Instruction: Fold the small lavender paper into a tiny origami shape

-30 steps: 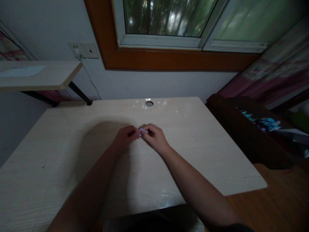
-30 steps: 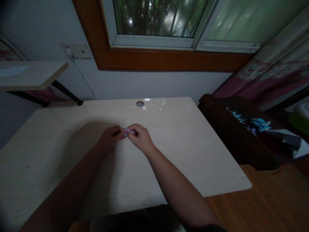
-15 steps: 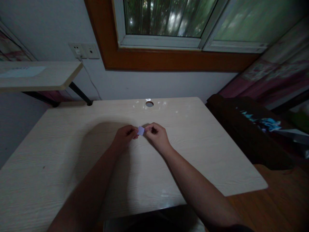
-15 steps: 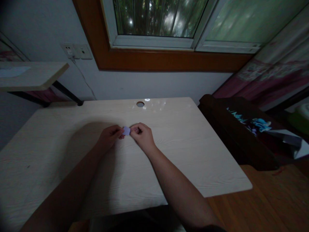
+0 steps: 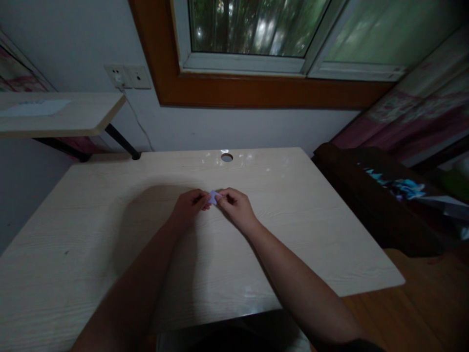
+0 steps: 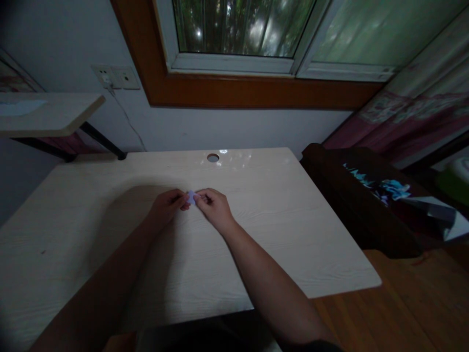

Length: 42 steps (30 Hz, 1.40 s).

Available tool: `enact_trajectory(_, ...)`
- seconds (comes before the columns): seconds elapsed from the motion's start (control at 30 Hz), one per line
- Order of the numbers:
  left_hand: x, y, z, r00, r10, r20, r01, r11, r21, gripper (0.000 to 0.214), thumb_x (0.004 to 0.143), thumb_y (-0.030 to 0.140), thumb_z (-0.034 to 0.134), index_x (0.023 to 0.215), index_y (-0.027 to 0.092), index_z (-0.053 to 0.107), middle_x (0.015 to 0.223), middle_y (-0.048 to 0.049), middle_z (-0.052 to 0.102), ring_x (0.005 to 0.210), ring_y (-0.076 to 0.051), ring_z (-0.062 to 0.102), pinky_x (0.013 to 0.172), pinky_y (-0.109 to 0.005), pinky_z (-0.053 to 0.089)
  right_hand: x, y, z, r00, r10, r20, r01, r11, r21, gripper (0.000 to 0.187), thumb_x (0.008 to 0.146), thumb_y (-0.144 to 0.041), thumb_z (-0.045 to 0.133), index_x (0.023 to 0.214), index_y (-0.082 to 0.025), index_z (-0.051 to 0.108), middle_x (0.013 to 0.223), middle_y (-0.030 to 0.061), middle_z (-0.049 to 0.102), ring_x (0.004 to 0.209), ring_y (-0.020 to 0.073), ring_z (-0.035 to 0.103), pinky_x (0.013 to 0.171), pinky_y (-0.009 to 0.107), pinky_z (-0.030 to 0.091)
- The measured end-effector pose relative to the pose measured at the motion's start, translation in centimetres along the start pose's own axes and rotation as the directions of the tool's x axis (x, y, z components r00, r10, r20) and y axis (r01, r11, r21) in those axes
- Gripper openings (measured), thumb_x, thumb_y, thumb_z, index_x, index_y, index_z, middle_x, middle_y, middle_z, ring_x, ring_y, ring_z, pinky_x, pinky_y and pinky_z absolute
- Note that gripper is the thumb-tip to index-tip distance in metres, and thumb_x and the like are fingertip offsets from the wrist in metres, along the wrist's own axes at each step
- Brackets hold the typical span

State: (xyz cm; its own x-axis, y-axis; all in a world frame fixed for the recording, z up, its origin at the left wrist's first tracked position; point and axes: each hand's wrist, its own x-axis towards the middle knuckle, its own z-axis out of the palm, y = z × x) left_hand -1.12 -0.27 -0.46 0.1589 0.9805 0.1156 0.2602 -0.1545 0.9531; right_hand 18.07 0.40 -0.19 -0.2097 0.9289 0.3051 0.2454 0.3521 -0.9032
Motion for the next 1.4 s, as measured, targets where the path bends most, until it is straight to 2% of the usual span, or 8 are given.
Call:
enact_trajectory(0.23,-0.04,0.69,-0.01,0.999,-0.036,0.016,0.036,0.999,-0.026,0.030,0.085,0.045,0.063,0.075,0.017,0.066,0.067,-0.0010,0.070,0.058,-0.012,0.065,0.059,-0.022,0.054,0.06,0.69,0.13,0.993,0.116,0.033,-0.120,0.984,0.130,0.030,0.088,-0.048,0.061,0.087,-0.019,0.069,0.071,0.0022,0.065,0.065,0.0156,0.058,0.063,0.026,0.046)
enact_trajectory(0.47,-0.05,0.88,-0.09,0.995,-0.067,0.073,0.068,0.998,0.001,0.033,0.087,0.045,0.061,0.071,0.017,0.064,0.062,-0.0007,0.069,0.053,-0.011,0.063,0.057,-0.022,0.053,0.14,0.47,0.01,0.987,0.159,0.030,-0.162,0.971,0.176,0.030,0.086,-0.048,0.061,0.079,-0.019,0.064,0.066,0.0004,0.061,0.062,0.0150,0.054,0.060,0.026,0.043)
enact_trajectory(0.63,-0.01,0.89,-0.37,0.992,-0.072,0.105,0.072,0.997,0.005,0.034,0.088,0.046,0.060,0.072,0.016,0.065,0.063,-0.0017,0.070,0.054,-0.012,0.065,0.057,-0.023,0.054,0.17,0.46,0.06,0.981,0.189,0.048,-0.195,0.938,0.288,0.028,0.085,-0.046,0.062,0.078,-0.019,0.062,0.064,-0.0011,0.059,0.059,0.0137,0.051,0.059,0.026,0.040)
enact_trajectory(1.1,-0.03,0.86,-0.59,0.995,-0.063,0.080,0.067,0.996,-0.057,0.029,0.088,0.042,0.061,0.078,0.015,0.064,0.066,-0.0018,0.069,0.056,-0.011,0.064,0.057,-0.022,0.054,0.55,0.27,-0.17,0.965,0.258,0.040,-0.250,0.868,0.428,0.022,0.079,-0.041,0.066,0.075,-0.019,0.061,0.059,-0.0028,0.056,0.056,0.0128,0.049,0.058,0.026,0.038)
enact_trajectory(1.4,-0.04,0.91,-0.56,0.995,-0.065,0.071,0.070,0.996,-0.063,0.031,0.086,0.044,0.061,0.076,0.015,0.063,0.064,-0.0015,0.069,0.054,-0.011,0.063,0.056,-0.022,0.053,0.52,0.33,-0.11,0.962,0.270,0.043,-0.262,0.865,0.429,0.023,0.078,-0.042,0.066,0.075,-0.020,0.061,0.058,-0.0028,0.056,0.056,0.0131,0.049,0.057,0.026,0.038)
